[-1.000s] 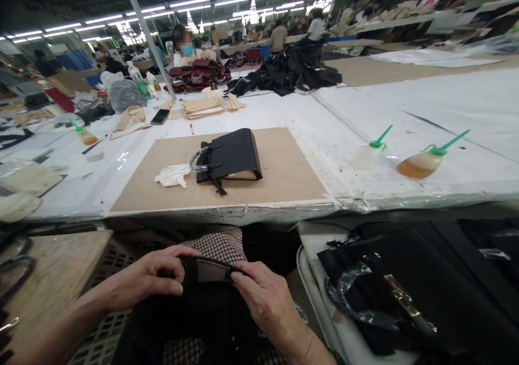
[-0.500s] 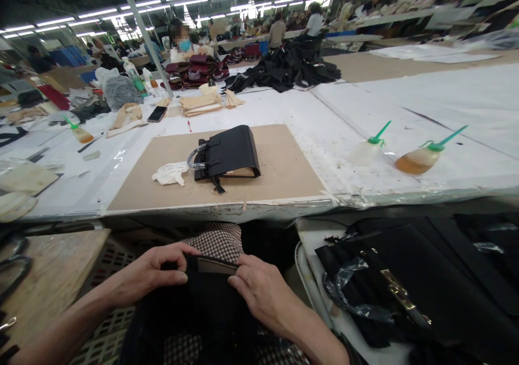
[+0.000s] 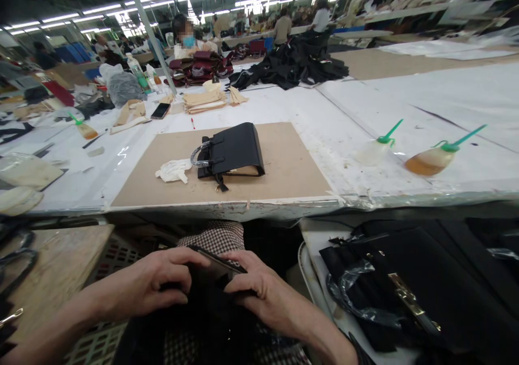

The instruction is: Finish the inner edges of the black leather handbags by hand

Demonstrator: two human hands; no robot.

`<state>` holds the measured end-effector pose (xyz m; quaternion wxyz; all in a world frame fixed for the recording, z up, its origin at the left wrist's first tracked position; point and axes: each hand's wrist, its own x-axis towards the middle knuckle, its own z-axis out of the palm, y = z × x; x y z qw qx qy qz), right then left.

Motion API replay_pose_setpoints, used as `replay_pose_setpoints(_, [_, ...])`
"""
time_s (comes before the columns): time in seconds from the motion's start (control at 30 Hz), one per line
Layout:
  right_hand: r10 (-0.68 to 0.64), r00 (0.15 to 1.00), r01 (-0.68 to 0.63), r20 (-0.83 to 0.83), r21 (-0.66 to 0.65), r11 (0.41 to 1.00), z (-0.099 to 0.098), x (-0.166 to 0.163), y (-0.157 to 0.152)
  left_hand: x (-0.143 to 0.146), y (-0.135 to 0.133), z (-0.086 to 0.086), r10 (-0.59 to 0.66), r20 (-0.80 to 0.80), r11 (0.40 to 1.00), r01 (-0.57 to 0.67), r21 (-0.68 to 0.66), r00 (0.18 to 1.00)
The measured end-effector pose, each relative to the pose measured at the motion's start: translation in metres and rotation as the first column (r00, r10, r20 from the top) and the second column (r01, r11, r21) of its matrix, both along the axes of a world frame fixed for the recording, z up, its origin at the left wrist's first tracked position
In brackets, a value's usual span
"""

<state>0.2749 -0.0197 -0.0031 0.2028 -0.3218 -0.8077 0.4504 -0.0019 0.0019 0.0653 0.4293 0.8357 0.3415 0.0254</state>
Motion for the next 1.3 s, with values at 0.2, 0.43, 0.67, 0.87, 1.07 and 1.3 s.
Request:
replay_pose_setpoints(0.2, [0.018, 0.999, -0.016, -0.038, 0.074, 0.997, -0.008, 0.0, 0.003, 0.022, 0.013, -0.002, 0.005, -0.044, 0.993, -0.01, -0.116, 0.999])
replay_pose_setpoints(0.43, [0.012, 0.994, 0.005, -0.112, 0.148, 0.989, -0.022, 0.002, 0.001, 0.054, 0.025, -0.013, -0.221, -0.085, 0.975, 0.221, -0.003, 0.972])
replay_pose_setpoints(0.67, [0.001, 0.994, 0.008, -0.111, 0.079, 0.997, -0.023, 0.006, -0.005, 0.061, 0.031, -0.027, -0.309, -0.241, 0.945, 0.325, 0.029, 0.92])
replay_pose_setpoints(0.87, [-0.282, 0.955, 0.254, -0.097, -0.229, 0.94, -0.022, 0.002, -0.009, 0.042, 0.028, -0.021, -0.132, -0.287, 0.991, 0.123, -0.052, 0.949])
replay_pose_setpoints(1.07, [-0.299, 0.952, 0.263, -0.059, -0.339, 0.903, -0.026, -0.001, -0.004, 0.032, 0.026, -0.032, -0.087, -0.528, 0.992, 0.12, 0.027, 0.845])
replay_pose_setpoints(1.3, [-0.305, 0.947, 0.231, -0.101, -0.447, 0.864, -0.027, 0.002, -0.002, 0.022, 0.03, -0.022, 0.003, -0.413, 1.0, -0.01, -0.015, 0.911])
